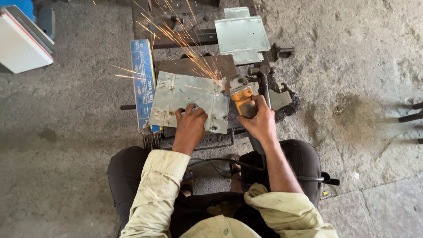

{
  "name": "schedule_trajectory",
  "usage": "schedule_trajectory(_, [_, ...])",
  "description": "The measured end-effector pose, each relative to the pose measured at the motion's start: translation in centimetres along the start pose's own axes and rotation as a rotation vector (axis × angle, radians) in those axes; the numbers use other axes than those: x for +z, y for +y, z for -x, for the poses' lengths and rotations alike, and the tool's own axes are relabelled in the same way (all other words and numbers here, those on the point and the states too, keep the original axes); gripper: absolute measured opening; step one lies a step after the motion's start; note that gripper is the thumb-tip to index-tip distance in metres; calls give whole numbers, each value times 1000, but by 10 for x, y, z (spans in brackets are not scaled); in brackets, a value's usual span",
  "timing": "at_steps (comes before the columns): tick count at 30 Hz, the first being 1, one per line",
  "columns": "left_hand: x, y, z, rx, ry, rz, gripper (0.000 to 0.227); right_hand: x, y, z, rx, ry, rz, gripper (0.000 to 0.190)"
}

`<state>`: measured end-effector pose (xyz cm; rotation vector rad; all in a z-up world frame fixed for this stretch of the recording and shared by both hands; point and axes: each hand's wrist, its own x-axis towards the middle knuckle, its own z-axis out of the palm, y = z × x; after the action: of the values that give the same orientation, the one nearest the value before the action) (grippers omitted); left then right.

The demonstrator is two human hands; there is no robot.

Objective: The person welds a metal plate using a handheld welding tool, creating bright sparks. After welding, the person uses a hammer to tap the plate and then smooths the surface with an angle grinder, generating a shower of sparks.

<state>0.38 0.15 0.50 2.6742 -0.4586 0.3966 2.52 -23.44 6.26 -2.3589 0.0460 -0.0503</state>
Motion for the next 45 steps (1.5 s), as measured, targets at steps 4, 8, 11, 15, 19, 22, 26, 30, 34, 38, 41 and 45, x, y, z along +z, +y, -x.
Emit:
schedule_trajectory(4, [5,-2,4,-2,8,10,25,5,-3,1,-55,27,8,67])
schedule_trajectory(8, [7,0,3,27,26,-22,20,11,4,-8,-55,39,35,69])
schedule_trajectory(11, [10,1,6,29,30,-25,20,16,17,-15,-10,59,-10,70])
schedule_trajectory(15, [10,0,7,25,25,-25,23,11,20,-19,46,75,-13,69])
schedule_trajectory(19, [10,2,5,16,-23,-59,26,16,13,-22,-54,48,-8,69])
schedule_trajectory(22, [6,3,6,14,-24,-47,26,27,4,-29,-51,-3,56,76])
schedule_trajectory(26, [3,4,8,0,-22,-38,26,44,-10,-42,-65,-7,16,75])
schedule_trajectory(30, [1,1,7,-3,-7,-20,26,43,-12,-42,-59,24,6,70])
schedule_trajectory(34, [-1,1,7,-10,-23,-2,27,29,-9,-12,36,-73,35,75])
schedule_trajectory(38, [-6,0,7,11,-50,-23,23,11,-3,32,2,-49,56,78])
schedule_trajectory(41, [-14,-9,8,-18,-37,-47,28,2,13,46,26,18,-149,77])
schedule_trajectory(45, [-33,-42,10,-123,208,9,40,-8,46,57,217,97,-827,71])
